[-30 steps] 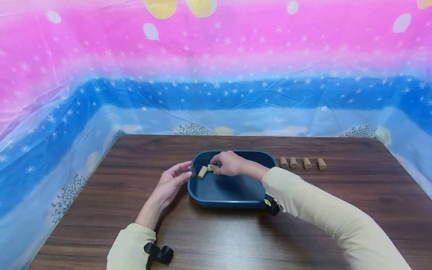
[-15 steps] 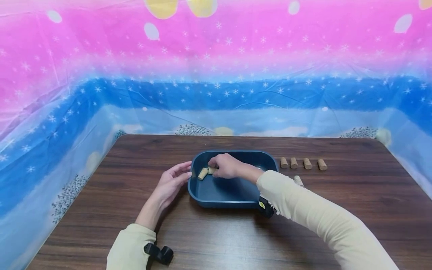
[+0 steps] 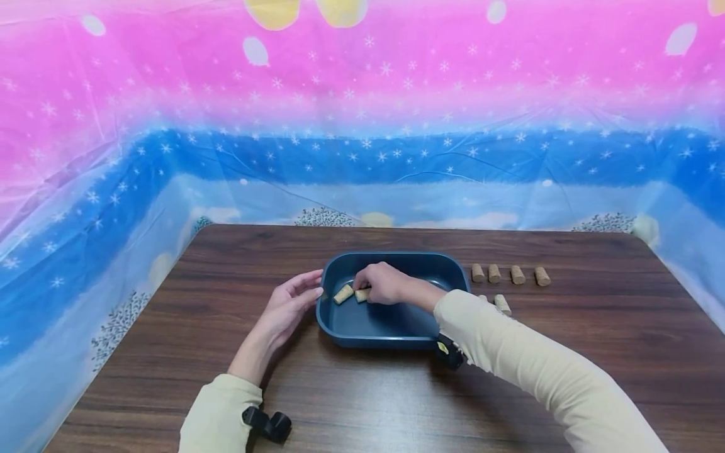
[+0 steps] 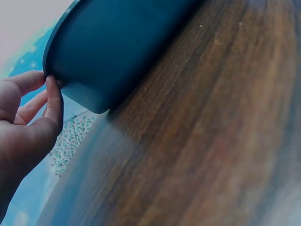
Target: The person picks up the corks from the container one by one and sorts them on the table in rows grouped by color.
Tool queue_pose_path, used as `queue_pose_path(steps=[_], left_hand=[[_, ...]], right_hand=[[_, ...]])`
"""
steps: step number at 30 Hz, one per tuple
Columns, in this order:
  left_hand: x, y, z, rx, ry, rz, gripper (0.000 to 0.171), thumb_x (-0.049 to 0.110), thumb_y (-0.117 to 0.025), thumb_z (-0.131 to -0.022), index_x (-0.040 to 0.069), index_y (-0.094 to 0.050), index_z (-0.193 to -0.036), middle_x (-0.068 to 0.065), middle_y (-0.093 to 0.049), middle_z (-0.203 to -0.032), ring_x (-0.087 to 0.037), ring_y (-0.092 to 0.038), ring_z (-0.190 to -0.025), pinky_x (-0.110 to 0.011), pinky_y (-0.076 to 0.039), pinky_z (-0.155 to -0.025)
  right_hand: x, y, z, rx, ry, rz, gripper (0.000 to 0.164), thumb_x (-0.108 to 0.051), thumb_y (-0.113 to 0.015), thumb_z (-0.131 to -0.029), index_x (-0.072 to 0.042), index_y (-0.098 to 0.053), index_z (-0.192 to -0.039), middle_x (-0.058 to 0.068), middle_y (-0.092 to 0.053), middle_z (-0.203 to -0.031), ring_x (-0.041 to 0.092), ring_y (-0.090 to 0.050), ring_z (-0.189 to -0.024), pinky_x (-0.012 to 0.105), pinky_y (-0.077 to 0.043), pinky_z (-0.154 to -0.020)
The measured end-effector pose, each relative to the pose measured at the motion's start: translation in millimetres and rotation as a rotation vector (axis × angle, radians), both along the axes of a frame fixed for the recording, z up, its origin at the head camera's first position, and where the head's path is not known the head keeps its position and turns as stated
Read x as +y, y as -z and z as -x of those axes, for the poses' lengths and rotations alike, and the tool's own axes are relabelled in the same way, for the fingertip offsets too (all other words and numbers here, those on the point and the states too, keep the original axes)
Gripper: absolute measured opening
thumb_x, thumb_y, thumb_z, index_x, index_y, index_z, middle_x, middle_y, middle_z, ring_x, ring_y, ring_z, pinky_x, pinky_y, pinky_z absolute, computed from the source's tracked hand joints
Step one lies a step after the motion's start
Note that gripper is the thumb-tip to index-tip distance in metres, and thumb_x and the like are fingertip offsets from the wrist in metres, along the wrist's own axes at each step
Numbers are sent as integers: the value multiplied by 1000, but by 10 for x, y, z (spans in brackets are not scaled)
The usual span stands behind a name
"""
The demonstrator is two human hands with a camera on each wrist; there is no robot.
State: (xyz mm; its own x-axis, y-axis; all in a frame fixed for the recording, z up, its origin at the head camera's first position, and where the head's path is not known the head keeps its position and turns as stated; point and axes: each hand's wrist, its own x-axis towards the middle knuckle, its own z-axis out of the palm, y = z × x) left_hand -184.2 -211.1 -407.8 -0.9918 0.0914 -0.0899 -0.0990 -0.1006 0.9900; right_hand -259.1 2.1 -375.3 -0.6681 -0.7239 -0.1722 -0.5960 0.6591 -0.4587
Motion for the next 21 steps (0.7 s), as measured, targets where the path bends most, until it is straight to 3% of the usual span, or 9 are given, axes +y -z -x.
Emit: queue_pose_path(steps=[3,6,12,18,21], left_hand=[[4,-17,5,-15,-6,1,44,3,-56,-97,-5,-45,-139,-19,-48,-132,-21,-53,-112,-25,-48,-92],[3,-33,3,-5,-1,2,44,3,-56,-97,-5,-44,-139,-19,-48,-131,-20,-54,-111,-24,-48,-92],[-26,-20,15,18,-4,9,45,4,-56,-97,-6,-44,-139,-19,-50,-131,-18,-55,-110,-24,-48,-92],[-8,-3,10,-12,-18,11,46,3,-57,-96,-5,-44,-139,-18,-49,-131,-19,-53,-112,-25,-48,-92],[10,-12,4,-17,-14,5,46,3,-57,-96,-4,-44,-140,-19,-48,-132,-21,-52,-114,-25,-48,-93]], right_hand=[[19,-14,-16,-5,20,-9,29,0,-66,-87,-6,-68,-116,8,-66,-112,19,-59,-100,33,-50,-86],[42,-31,-43,5,82,-17,33,-16,-71,-88,-7,-67,-119,8,-66,-113,20,-60,-100,35,-51,-84],[62,-22,-116,51,217,-27,47,-41,-70,-88,-7,-67,-120,5,-67,-106,14,-60,-79,32,-52,-70],[34,4,-183,74,289,-27,43,-41,-71,-87,-7,-70,-112,1,-64,-82,12,-55,-64,29,-48,-57],[28,15,-192,81,293,-18,30,-35,-71,-87,-6,-71,-97,-2,-53,-68,12,-50,-57,26,-42,-51]])
